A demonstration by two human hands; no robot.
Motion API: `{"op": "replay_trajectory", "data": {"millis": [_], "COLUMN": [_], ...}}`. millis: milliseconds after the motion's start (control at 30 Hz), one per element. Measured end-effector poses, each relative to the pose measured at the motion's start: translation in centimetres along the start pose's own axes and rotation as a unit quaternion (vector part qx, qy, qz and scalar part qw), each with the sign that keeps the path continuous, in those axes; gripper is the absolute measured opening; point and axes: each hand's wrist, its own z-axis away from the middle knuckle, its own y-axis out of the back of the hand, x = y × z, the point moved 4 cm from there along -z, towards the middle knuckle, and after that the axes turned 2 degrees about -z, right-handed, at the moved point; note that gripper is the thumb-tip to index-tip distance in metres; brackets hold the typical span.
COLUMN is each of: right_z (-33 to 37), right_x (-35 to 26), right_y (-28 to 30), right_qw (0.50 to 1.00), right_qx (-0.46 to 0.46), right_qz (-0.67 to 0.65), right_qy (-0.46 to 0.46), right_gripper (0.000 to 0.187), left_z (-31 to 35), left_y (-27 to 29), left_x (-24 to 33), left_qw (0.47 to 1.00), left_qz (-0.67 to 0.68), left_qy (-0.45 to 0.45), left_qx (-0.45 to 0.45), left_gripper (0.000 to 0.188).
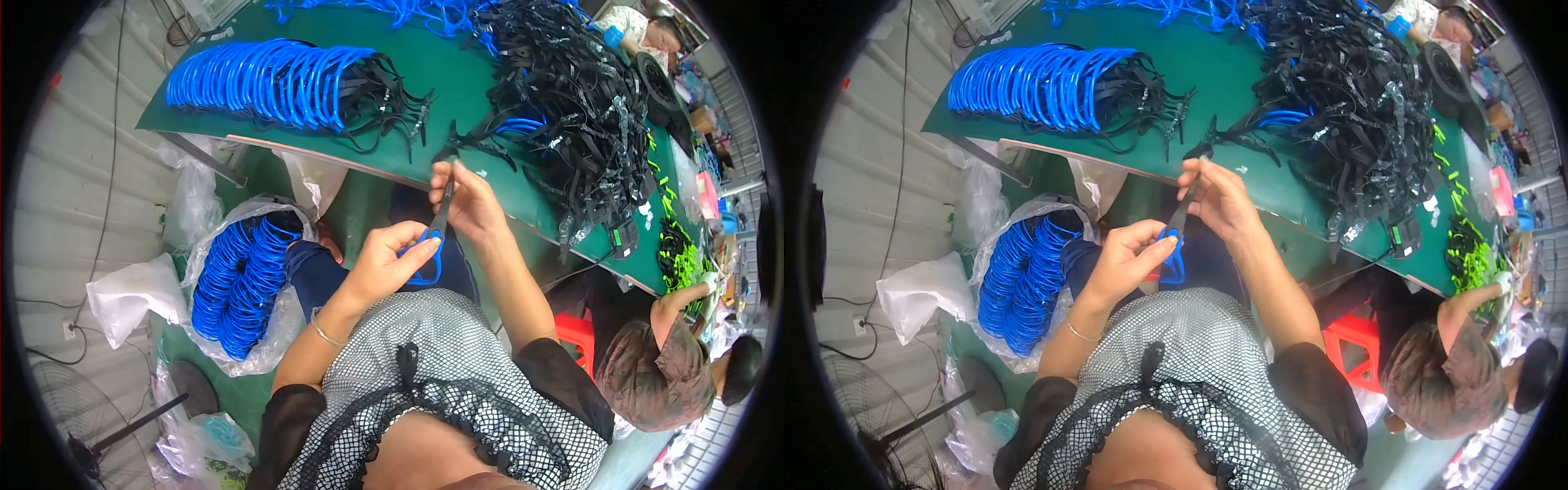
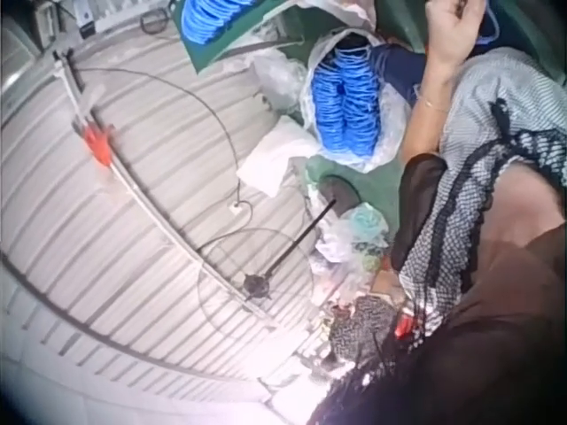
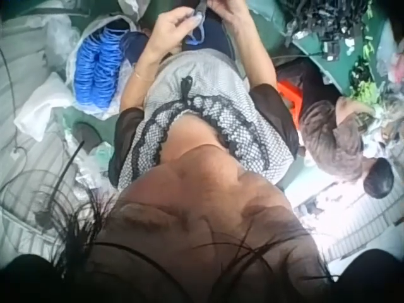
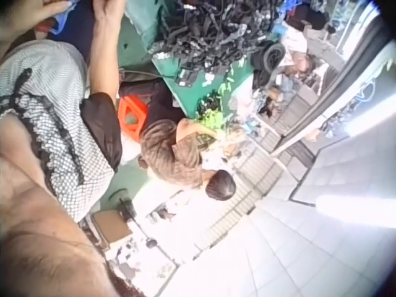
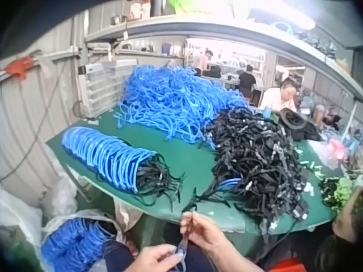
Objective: Trimming and assembling blue plastic headbands with black straps using scissors in a factory setting.
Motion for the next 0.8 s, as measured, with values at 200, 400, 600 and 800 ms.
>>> {"op": "replay_trajectory", "data": {"millis": [200,400,600,800], "right_z": [0.6,-1.0,-3.8,-3.4], "right_x": [-3.4,-4.6,-5.0,-5.3], "right_y": [2.8,4.5,5.7,5.9], "right_qw": [0.940,0.967,0.993,0.971], "right_qx": [0.172,0.189,0.058,0.063], "right_qz": [0.282,0.148,-0.101,-0.205], "right_qy": [0.081,0.085,0.035,0.105], "right_gripper": [0.032,0.035,0.021,0.012], "left_z": [2.2,4.5,7.2,10.0], "left_y": [2.6,3.4,4.5,7.5], "left_x": [0.8,2.3,3.2,3.6], "left_qw": [0.999,0.993,0.990,0.974], "left_qz": [0.030,0.099,0.143,0.202], "left_qy": [0.022,0.048,0.004,-0.087], "left_qx": [0.029,0.032,0.005,0.061], "left_gripper": [0.016,0.018,0.022,0.032]}}
